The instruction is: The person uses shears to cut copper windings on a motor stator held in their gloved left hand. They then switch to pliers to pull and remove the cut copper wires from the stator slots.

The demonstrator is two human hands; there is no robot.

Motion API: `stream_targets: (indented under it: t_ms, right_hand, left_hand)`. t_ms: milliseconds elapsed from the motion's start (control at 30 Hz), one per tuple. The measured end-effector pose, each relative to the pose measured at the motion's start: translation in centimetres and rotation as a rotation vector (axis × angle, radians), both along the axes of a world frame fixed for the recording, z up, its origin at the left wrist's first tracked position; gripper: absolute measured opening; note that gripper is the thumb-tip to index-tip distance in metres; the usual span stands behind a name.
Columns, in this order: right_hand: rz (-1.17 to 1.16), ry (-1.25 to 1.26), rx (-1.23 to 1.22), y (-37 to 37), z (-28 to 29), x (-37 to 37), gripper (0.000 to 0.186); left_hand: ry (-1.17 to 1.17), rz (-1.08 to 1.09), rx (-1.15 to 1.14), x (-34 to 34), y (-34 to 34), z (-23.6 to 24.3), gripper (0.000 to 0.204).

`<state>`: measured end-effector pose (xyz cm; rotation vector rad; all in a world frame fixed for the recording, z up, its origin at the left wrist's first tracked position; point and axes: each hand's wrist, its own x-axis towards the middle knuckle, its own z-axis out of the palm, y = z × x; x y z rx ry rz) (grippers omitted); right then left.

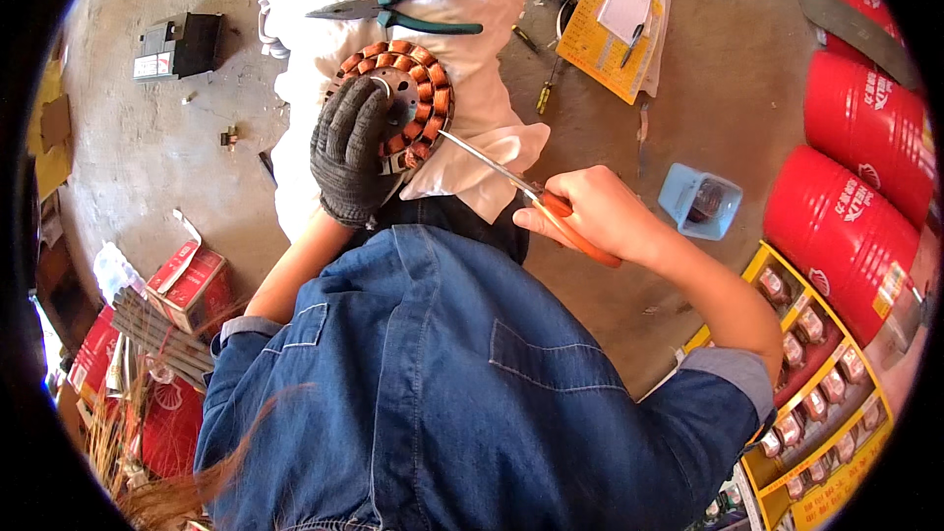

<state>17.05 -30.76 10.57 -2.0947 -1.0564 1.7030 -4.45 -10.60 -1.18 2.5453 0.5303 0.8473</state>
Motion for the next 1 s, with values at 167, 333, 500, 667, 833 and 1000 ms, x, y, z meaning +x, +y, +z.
stream_targets:
  t_ms: [167, 333, 500, 667, 833, 1000]
  right_hand:
    - [0.038, -0.005, -0.023, 0.2, 0.9, -0.3, 0.057]
    - [0.041, -0.026, -0.058, 1.1, 1.9, -0.9, 0.059]
    - [0.077, -0.065, -0.096, 3.0, 2.9, -0.7, 0.059]
    - [0.07, -0.135, -0.077, 1.2, 0.8, -1.2, 0.053]
    - [0.045, -0.218, 0.162, -0.3, -2.8, -2.4, 0.037]
    - [-0.072, -0.257, 0.419, -1.2, -7.7, -4.1, 0.038]
  left_hand:
    - [-0.012, -0.057, -0.052, -0.3, 0.5, 0.4, 0.066]
    - [-0.01, -0.072, -0.069, -0.5, 0.8, 0.3, 0.066]
    - [-0.015, -0.068, -0.076, -0.5, 0.9, 0.1, 0.066]
    - [0.023, -0.062, -0.107, -0.5, 0.7, 0.2, 0.066]
    - [0.042, -0.022, -0.113, -0.3, 0.5, -0.2, 0.06]
    - [-0.033, 0.008, -0.104, 0.2, 0.7, 0.2, 0.055]
